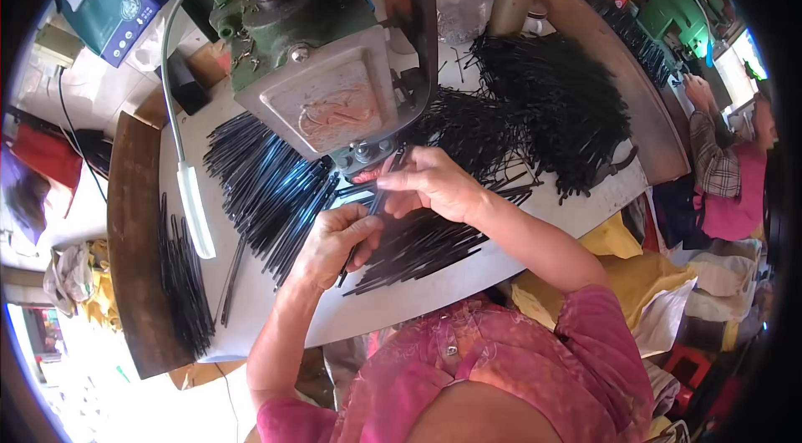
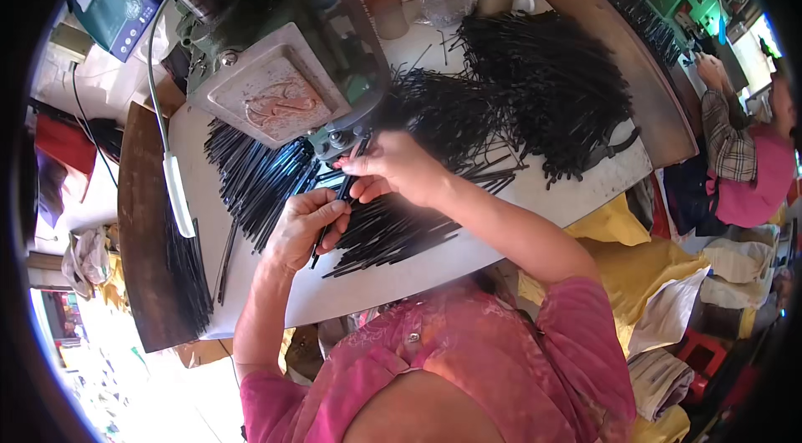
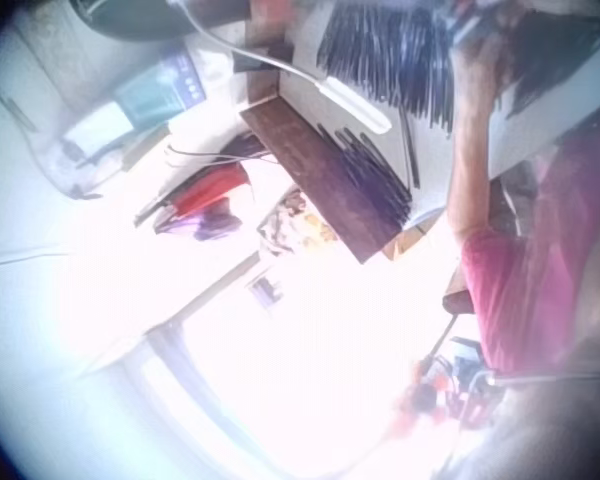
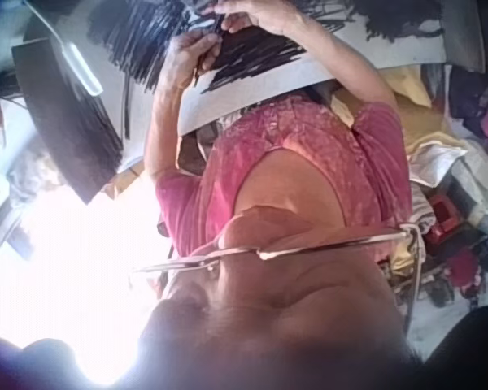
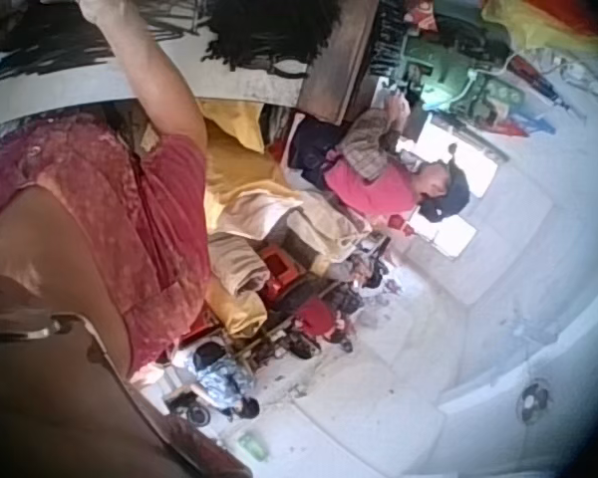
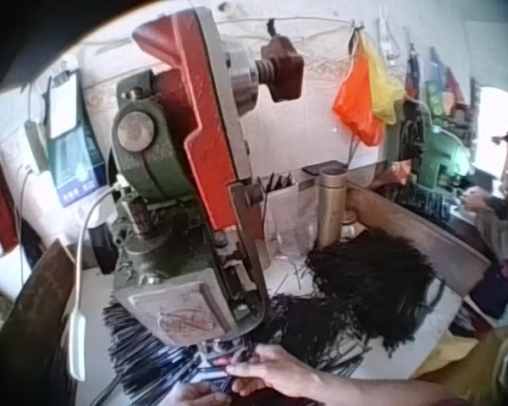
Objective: The person processes black cable ties using an industrial machine and pliers.
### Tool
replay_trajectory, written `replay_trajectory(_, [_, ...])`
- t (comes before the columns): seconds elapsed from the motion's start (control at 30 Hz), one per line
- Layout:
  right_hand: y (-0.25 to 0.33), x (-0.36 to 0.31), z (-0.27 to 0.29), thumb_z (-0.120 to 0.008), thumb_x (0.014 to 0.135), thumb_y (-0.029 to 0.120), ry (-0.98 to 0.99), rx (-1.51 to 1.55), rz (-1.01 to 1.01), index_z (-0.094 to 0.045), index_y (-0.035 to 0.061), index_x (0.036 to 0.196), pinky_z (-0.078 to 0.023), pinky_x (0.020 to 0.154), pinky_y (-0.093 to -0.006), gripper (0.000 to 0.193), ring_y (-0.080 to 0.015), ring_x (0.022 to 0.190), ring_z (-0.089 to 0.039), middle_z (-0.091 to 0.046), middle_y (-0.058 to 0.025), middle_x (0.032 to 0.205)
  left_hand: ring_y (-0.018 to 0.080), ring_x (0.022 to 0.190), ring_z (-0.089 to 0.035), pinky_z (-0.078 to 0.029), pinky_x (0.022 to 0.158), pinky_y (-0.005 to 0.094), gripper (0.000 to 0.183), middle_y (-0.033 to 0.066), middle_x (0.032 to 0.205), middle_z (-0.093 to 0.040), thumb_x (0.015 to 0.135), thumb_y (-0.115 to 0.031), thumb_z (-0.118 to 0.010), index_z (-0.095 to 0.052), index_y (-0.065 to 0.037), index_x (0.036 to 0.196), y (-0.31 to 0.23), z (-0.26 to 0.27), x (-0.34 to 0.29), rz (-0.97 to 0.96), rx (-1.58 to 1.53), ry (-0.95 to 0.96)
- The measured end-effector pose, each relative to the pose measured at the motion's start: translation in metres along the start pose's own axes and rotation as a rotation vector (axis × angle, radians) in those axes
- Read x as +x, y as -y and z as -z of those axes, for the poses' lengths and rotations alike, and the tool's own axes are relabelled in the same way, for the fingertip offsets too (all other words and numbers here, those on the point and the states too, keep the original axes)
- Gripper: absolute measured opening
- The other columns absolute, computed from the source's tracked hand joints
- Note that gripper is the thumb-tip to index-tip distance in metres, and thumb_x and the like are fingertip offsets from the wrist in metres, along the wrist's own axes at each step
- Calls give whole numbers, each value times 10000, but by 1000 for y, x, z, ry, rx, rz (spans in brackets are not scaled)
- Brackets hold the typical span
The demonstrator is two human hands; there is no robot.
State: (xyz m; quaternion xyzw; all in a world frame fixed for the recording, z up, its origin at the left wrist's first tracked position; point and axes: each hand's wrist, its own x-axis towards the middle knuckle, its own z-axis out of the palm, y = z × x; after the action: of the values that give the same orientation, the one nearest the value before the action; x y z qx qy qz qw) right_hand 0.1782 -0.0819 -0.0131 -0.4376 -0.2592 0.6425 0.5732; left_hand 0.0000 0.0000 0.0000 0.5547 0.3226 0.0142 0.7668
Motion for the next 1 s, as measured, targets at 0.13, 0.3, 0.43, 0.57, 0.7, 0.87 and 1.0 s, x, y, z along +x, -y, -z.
replay_trajectory(0.13, [7, 6, 6, -578, 796, 109, -3, 126, 22, -547, -3, 888, -522, 592, -283, 148, -198, 686, -619, -594, -108, 823, 152, 419, -457, -367, 396, 258, 131, 70, 612, -529, 808, -136, -554, -552, -7, 832, -3, -4, 2, -212, 415, -188])
replay_trajectory(0.3, [3, 22, 23, -535, 813, 63, -192, 345, 165, -548, -30, 895, -534, 677, -323, 125, -262, 786, -622, -595, -151, 878, 325, 936, -439, -354, 796, 381, 527, 177, 1082, -452, 674, -58, -631, -415, -14, 1153, -14, -27, -1, -943, 1338, -755])
replay_trajectory(0.43, [5, 25, 22, -521, 818, 53, -210, 427, 186, -537, -39, 921, -535, 702, -334, 139, -275, 812, -617, -591, -167, 918, 180, 678, -545, -436, 615, 265, 223, 114, 806, -592, 776, -135, -601, -585, 26, 929, 3, -38, 3, -348, 303, -361])
replay_trajectory(0.57, [4, 26, 23, -517, 821, 57, -190, 419, 237, -529, -40, 943, -533, 715, -341, 156, -277, 819, -615, -588, -178, 940, 123, 561, -540, -404, 445, 219, 267, 75, 675, -586, 832, -275, -545, -564, -11, 794, 0, -7, 31, -188, -363, -301])
replay_trajectory(0.7, [4, 29, 22, -513, 826, 64, -182, 409, 245, -526, -43, 949, -531, 716, -343, 163, -269, 824, -614, -589, -181, 936, 139, 519, -502, -370, 445, 230, 269, 84, 652, -568, 836, -249, -538, -545, 19, 810, -6, 9, 52, -178, -639, -337])
replay_trajectory(0.87, [0, 29, 18, -511, 831, 66, -209, 414, 247, -522, -45, 956, -528, 726, -346, 167, -267, 836, -611, -590, -178, 930, 119, 504, -472, -345, 421, 209, 239, 38, 624, -545, 831, -238, -548, -551, 0, 808, -2, 15, 60, -235, -570, -352])
replay_trajectory(1.0, [-4, 29, 14, -559, 811, 125, -243, 423, 257, -529, -44, 951, -510, 688, -309, 222, -225, 785, -609, -594, -140, 909, 122, 507, -476, -346, 419, 212, 245, 44, 632, -553, 822, -235, -567, -555, 9, 804, 2, 15, 61, -247, -578, -371])
